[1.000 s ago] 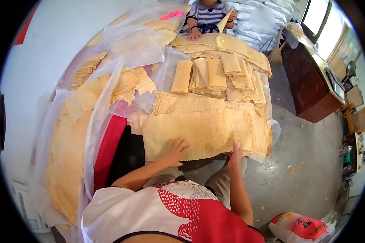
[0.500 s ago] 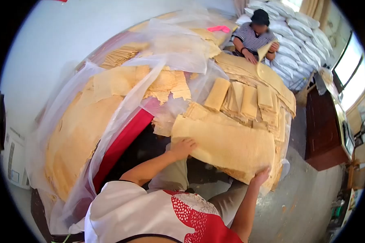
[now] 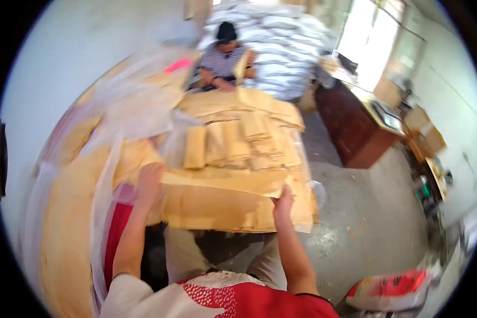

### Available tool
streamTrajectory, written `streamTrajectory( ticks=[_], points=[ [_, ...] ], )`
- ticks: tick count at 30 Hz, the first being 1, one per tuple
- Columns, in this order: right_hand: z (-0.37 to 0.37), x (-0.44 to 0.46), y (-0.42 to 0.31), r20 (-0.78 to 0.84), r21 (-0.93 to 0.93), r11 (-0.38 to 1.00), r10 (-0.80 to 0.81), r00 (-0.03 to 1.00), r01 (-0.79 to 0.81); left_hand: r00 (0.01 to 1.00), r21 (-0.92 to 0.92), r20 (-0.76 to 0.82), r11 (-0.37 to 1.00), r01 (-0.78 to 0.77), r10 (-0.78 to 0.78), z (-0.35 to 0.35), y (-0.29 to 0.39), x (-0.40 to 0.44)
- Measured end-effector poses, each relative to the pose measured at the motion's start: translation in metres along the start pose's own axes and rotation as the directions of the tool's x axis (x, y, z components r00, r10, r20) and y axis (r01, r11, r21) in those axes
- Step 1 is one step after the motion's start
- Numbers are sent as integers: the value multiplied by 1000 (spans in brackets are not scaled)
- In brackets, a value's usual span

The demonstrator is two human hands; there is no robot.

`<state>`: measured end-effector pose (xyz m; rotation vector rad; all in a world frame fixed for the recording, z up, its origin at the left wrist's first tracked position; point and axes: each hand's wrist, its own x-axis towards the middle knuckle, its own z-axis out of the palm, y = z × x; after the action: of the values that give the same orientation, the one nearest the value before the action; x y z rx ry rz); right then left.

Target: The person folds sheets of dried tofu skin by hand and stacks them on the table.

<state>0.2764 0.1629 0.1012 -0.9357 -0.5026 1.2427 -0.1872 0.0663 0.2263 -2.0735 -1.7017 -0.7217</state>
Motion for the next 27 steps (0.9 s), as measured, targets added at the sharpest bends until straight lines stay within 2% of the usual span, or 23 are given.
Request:
streamTrajectory(
  ticks=[2,5,7,8,9,10,11,12,13,14,15,16,17,18,19,22,24,26,27],
  points=[
    [21,-11,-41,45,105,989,-107,993,102,981,123,-181,991,-55,77,-30,34,30],
    [5,-5,-51,35,137,972,-195,980,189,985,157,-142,985,-72,95,-19,50,12],
    [-34,5,-37,-13,89,985,-145,989,146,991,171,22,976,-136,134,21,53,-28],
    [-58,14,-23,-17,84,984,-156,988,157,992,82,76,990,-111,105,59,53,-56],
    [-85,23,-2,-124,10,999,-49,991,50,987,3,137,997,-81,80,88,54,-81],
    [-105,25,11,-237,-51,996,53,970,-67,965,21,254,997,-78,71,98,61,-104],
    [-118,21,15,-236,-52,996,54,970,-69,928,40,369,996,-74,54,105,69,-117],
    [-127,18,20,-254,-94,982,137,957,-165,928,46,370,997,-64,43,109,70,-118],
    [-128,17,25,-264,-141,953,226,938,-269,877,-28,481,1000,-11,23,110,65,-119],
    [-130,14,29,-291,-190,946,203,935,-264,810,-82,586,994,72,-10,106,56,-126],
    [-129,7,27,-305,-248,930,190,933,-271,839,-106,544,992,72,-3,96,50,-118],
    [-118,-5,20,-238,-273,935,164,957,-228,862,-118,506,990,82,-11,80,41,-101],
    [-142,12,33,-98,-260,947,168,981,-188,897,-107,441,991,84,-28,60,30,-85],
    [-162,32,44,-102,-249,943,204,974,-223,970,-155,238,984,90,-51,51,12,-76],
    [-150,27,38,-120,-221,952,190,974,-213,986,-97,154,992,83,-67,24,4,-54],
    [-111,-2,7,-142,-123,983,121,982,-139,969,19,-192,987,159,-152,-32,-51,-17],
    [-121,2,6,-145,-211,960,155,977,-183,919,107,-286,945,310,-270,-66,-93,-12],
    [-134,4,6,-171,-290,932,176,969,-220,893,313,-329,856,411,-308,-87,-146,-22],
    [-142,6,7,-169,-284,929,194,966,-237,878,387,-259,790,475,-402,-91,-176,-36]
  ],
)
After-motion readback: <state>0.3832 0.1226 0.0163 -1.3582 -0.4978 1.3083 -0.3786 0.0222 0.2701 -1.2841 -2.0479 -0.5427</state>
